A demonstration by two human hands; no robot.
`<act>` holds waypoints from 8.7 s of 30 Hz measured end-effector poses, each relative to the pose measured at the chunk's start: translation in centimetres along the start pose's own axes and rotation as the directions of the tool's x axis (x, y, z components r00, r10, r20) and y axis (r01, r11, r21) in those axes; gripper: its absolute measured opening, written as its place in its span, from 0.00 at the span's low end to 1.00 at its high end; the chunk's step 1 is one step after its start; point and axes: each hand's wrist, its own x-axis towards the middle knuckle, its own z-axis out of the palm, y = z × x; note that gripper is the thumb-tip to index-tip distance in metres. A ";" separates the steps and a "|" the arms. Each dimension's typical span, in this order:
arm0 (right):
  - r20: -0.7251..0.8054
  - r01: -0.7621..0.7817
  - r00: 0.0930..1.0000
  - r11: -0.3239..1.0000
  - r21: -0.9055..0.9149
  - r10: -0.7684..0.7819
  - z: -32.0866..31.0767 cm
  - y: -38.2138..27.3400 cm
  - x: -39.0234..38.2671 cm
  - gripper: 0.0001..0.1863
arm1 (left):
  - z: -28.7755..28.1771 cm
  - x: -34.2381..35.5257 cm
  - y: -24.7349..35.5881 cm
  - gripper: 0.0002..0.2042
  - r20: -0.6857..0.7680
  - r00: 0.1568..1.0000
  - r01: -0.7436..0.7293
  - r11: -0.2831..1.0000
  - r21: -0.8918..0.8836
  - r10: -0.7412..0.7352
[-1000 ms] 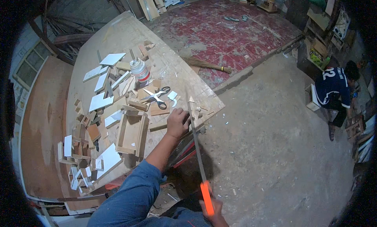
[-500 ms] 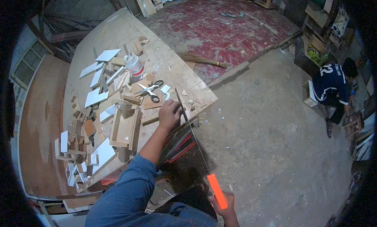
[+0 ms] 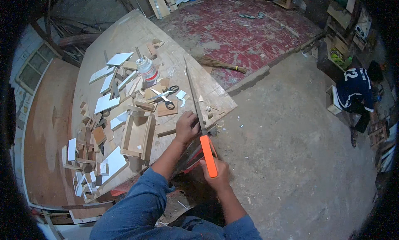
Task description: The person saws a piece of wood using a hand saw, fits it onto a miniature wooden box structure, and trims wooden pieces using the hand saw and scissors.
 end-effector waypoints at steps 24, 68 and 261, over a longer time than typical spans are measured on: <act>0.002 -0.086 0.996 0.994 -0.070 0.086 -1.6 -0.1 -7.7 0.15 | 0.7 1.3 -0.1 0.09 -0.049 0.994 0.094 0.995 -0.030 -0.095; 0.162 -0.034 0.985 0.979 -0.200 0.067 -5.1 -1.2 -7.4 0.15 | -1.4 2.5 -1.6 0.09 -0.070 0.995 0.083 0.993 0.087 -0.077; 0.918 0.366 0.315 0.923 0.117 -0.241 15.0 -2.5 34.0 0.26 | -25.1 -5.2 11.6 0.14 -0.154 0.299 0.393 0.268 -0.880 -0.942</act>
